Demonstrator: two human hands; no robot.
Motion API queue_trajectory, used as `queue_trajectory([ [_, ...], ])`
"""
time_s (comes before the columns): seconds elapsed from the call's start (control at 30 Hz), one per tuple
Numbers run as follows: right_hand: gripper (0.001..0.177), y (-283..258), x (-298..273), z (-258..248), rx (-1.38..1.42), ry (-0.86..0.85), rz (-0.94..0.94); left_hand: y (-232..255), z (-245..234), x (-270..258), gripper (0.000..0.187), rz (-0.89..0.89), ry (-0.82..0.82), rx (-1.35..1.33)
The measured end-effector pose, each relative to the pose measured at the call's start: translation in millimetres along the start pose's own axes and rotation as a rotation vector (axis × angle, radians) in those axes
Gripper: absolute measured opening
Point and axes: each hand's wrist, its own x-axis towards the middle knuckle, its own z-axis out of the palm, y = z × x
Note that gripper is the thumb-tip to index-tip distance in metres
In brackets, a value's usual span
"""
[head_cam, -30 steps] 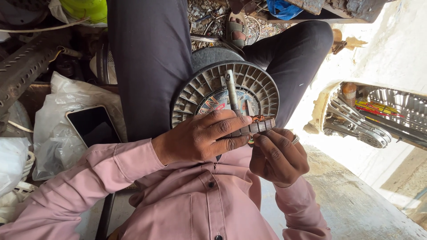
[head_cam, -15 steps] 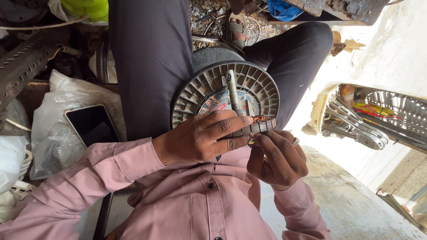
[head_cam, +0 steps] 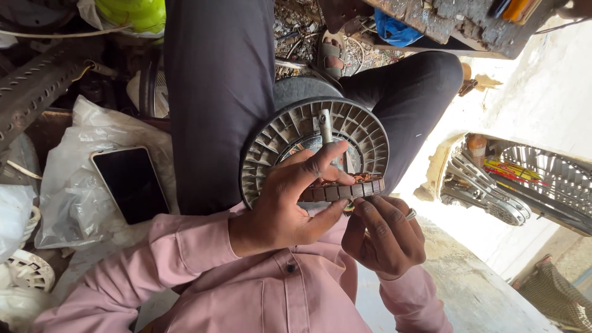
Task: The recorder is repairing and rewinding a ceiling fan motor assembly, using scissors to trim insulation and wires.
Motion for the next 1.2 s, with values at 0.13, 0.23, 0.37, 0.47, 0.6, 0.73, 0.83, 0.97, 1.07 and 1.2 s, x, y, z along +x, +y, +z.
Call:
queue_trajectory([
  [0.13, 0.019, 2.7, 1.4, -0.5, 0.001, -0.004, -0.023, 0.1, 5.7, 3.2, 0.076, 0.019, 0.047, 0.055],
  [0.23, 0.019, 2.1, 8.6, -5.3, 0.005, -0.046, -0.039, 2.8, 8.1, 7.0, 0.075, 0.020, 0.063, 0.077],
  [0.37, 0.023, 1.2, 15.4, -12.4, 0.001, -0.132, -0.068, 4.4, 9.8, 8.5, 0.069, 0.024, 0.081, 0.100],
  [0.47, 0.026, 1.8, 17.5, -18.0, 0.032, -0.181, -0.078, 6.3, 5.7, 11.9, 0.068, -0.054, 0.046, 0.010],
  [0.6, 0.026, 4.9, 17.3, -18.0, 0.076, -0.185, -0.015, 10.1, 5.8, 22.0, 0.068, -0.157, -0.010, 0.047],
  [0.73, 0.028, 3.4, 24.2, -21.5, 0.173, -0.194, 0.023, 11.2, 6.8, 19.3, 0.064, -0.233, -0.012, -0.070],
  [0.83, 0.028, 2.2, 26.6, -23.7, 0.194, -0.234, 0.071, 9.3, 1.7, 19.2, 0.061, -0.302, -0.050, -0.121],
  [0.97, 0.027, 0.9, 29.7, -26.1, 0.192, -0.272, 0.115, 6.5, -0.5, 26.9, 0.059, -0.252, -0.094, -0.074],
  [1.07, 0.027, 2.0, 26.3, -27.0, 0.192, -0.276, 0.156, 6.1, -1.1, 25.6, 0.058, -0.240, -0.114, -0.087],
  [1.2, 0.027, -0.8, 36.0, -28.7, 0.183, -0.347, 0.158, 2.0, -3.7, 22.7, 0.055, -0.111, -0.080, 0.009],
])
